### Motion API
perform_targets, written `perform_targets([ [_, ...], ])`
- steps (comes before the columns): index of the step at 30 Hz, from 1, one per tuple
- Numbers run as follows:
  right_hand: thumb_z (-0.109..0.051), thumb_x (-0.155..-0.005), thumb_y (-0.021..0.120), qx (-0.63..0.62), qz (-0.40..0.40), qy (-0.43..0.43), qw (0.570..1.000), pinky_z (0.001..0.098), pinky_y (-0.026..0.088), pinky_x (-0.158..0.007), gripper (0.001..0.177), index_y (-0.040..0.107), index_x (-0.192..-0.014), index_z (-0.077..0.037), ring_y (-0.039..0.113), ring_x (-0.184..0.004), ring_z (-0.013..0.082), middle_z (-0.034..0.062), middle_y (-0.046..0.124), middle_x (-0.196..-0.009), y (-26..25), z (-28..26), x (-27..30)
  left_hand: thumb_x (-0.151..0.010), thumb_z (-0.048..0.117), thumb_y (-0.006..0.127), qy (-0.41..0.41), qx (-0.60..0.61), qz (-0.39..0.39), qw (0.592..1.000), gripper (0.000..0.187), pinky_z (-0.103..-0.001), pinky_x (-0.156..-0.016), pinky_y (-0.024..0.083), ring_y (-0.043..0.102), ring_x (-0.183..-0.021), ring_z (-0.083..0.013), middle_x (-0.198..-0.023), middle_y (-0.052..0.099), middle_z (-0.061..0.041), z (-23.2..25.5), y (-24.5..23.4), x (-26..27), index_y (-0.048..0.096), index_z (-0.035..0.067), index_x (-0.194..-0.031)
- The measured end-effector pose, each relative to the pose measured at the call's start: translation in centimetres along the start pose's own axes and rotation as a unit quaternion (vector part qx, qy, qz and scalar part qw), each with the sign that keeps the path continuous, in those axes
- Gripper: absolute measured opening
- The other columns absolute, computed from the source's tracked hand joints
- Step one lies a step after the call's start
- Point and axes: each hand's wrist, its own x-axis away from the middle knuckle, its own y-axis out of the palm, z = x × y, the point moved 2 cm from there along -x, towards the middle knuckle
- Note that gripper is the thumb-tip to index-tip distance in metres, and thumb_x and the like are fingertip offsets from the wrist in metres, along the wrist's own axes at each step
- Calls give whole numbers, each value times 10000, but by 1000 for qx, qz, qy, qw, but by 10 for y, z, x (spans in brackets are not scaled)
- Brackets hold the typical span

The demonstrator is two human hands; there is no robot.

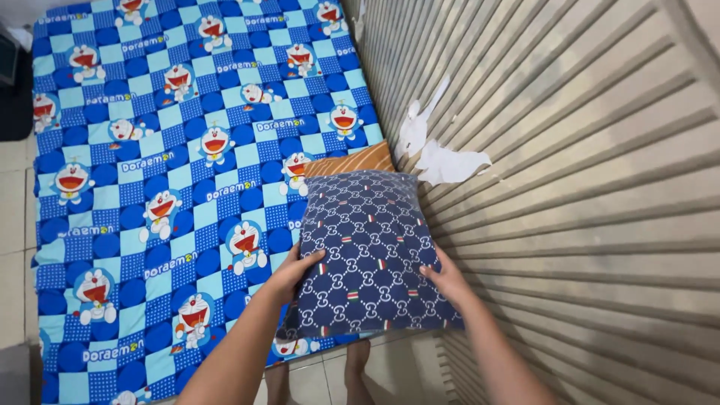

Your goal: Removing pillows and blankets from a closet and arranging them on a mattress on the floor.

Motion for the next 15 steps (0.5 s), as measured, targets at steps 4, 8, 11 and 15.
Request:
perform_targets([
  [4, -53, -898, 687, 3, -19, -23, 1000, 320, 477, -1030, 746, 375, -1571, -137, 596, -1190, 153, 54, 643, -1365, -13, 21, -57, -809, 213, 779, -22, 1, 44, 999, 898, -461, -744, 646, 752, -918, -270, -1203, 715, -190, 11, 12, -23, 279, 179, -1554],
  [8, -50, -908, 667, 13, -32, -74, 997, 326, 469, -1047, 716, 389, -1565, -108, 579, -1226, 151, 56, 624, -1390, -19, 13, -105, -838, 130, 712, -24, 26, 87, 996, 872, -479, -732, 631, 737, -924, -275, -1221, 700, -179, 26, 19, -49, 256, 233, -1573],
  [11, -41, -917, 674, 22, -24, -108, 994, 322, 460, -1062, 694, 405, -1556, -76, 563, -1240, 157, 74, 611, -1405, -25, 5, -136, -846, 73, 717, 43, 41, 82, 995, 875, -450, -759, 638, 744, -953, -269, -1259, 688, -176, 19, 7, -98, 266, 194, -1586],
  [15, 22, -921, 662, 49, 0, -197, 979, 307, 396, -1105, 733, 345, -1578, -46, 502, -1309, 164, 90, 548, -1478, -30, -26, -146, -837, 30, 677, 66, 27, 109, 991, 943, -454, -816, 619, 721, -1004, -305, -1299, 658, -187, 53, 32, -93, 171, 213, -1611],
])
